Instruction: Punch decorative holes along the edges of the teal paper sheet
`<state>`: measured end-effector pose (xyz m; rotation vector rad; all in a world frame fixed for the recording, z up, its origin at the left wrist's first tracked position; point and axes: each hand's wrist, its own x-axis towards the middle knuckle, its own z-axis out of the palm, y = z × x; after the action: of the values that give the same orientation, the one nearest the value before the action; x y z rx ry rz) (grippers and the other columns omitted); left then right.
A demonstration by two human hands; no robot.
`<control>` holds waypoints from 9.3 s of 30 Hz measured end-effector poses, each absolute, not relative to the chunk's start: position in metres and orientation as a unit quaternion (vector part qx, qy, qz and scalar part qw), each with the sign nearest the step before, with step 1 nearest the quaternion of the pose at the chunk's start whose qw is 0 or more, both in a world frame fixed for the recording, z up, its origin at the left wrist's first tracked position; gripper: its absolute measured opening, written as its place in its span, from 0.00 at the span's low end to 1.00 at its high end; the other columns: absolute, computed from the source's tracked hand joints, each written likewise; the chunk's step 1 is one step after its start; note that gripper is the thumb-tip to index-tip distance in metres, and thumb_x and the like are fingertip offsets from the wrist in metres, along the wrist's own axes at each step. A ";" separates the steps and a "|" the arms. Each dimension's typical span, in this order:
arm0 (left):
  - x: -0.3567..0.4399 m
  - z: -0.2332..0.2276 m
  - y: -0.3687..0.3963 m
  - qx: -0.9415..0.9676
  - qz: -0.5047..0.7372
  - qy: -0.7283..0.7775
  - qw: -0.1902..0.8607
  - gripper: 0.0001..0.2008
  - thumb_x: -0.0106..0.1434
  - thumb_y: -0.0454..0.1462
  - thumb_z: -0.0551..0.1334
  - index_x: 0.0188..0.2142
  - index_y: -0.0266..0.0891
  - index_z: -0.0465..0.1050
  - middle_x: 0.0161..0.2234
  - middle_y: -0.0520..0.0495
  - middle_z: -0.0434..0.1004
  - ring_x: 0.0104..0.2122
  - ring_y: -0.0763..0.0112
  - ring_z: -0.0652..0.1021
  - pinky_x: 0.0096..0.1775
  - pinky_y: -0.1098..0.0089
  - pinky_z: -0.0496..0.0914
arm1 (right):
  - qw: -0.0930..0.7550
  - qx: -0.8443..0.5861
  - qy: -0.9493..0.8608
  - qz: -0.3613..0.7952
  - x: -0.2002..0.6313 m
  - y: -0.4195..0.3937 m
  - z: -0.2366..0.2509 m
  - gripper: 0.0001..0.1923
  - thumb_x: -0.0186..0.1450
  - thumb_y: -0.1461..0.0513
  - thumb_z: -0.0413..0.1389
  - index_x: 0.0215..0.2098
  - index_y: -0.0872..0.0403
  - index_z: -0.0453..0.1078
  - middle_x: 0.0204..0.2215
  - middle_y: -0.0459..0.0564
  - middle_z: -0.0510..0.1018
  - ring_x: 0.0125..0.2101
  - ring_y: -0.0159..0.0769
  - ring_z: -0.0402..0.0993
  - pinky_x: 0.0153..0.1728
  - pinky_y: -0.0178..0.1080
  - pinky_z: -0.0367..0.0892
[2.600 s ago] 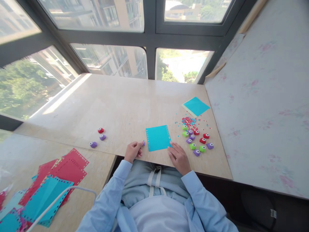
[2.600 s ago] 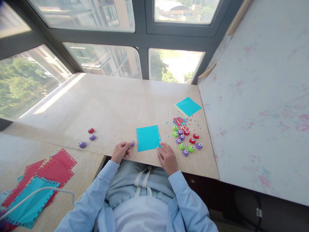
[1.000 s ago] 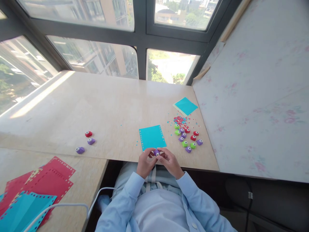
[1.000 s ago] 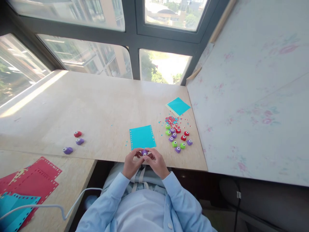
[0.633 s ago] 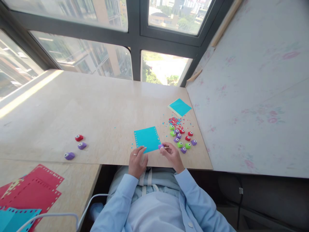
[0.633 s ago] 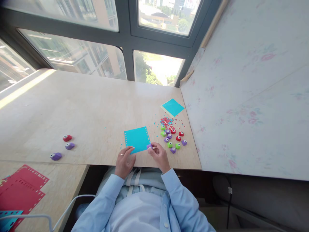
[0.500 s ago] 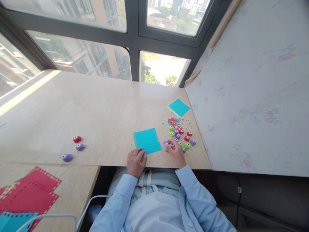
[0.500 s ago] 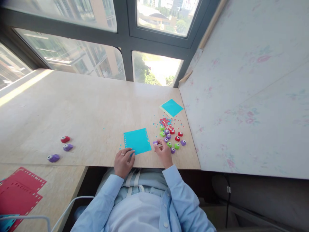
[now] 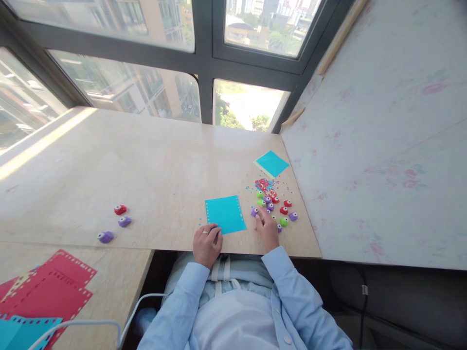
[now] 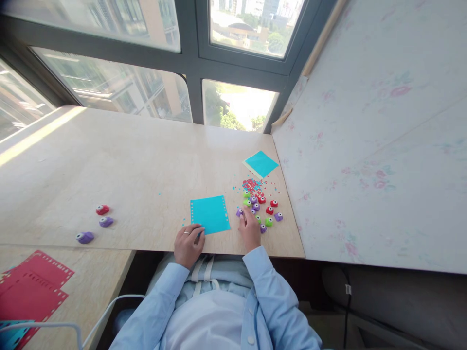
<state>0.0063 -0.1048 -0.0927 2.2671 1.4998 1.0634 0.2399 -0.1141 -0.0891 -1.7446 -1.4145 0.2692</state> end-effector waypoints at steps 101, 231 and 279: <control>-0.042 -0.078 -0.095 0.787 0.265 0.536 0.155 0.12 0.62 0.41 0.61 0.45 0.47 0.75 0.44 0.47 0.80 0.39 0.60 0.75 0.42 0.59 0.65 | 0.488 -0.673 -0.339 0.442 0.186 -0.122 -0.068 0.27 0.55 0.54 0.61 0.49 0.56 0.67 0.42 0.55 0.77 0.41 0.42 0.75 0.37 0.40 0.73; -0.040 -0.078 -0.086 0.719 0.346 0.566 0.209 0.12 0.60 0.48 0.63 0.37 0.46 0.79 0.37 0.47 0.80 0.36 0.64 0.78 0.39 0.63 0.71 | 0.355 -0.594 -0.713 0.114 0.190 -0.128 -0.087 0.14 0.66 0.66 0.48 0.42 0.52 0.75 0.42 0.55 0.76 0.45 0.43 0.70 0.49 0.50 0.66; -0.037 -0.035 -0.025 0.502 0.068 0.610 0.609 0.23 0.39 0.50 0.72 0.19 0.39 0.62 0.15 0.51 0.72 0.18 0.70 0.75 0.17 0.76 0.60 | 0.445 -0.596 -0.657 0.122 0.196 -0.128 -0.091 0.11 0.65 0.67 0.50 0.38 0.53 0.75 0.37 0.54 0.78 0.40 0.41 0.72 0.45 0.47 0.69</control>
<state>-0.0367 -0.0247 -0.0350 1.1594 1.4088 0.1563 0.1962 -0.1275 -0.0910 -1.4782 -1.6277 0.3028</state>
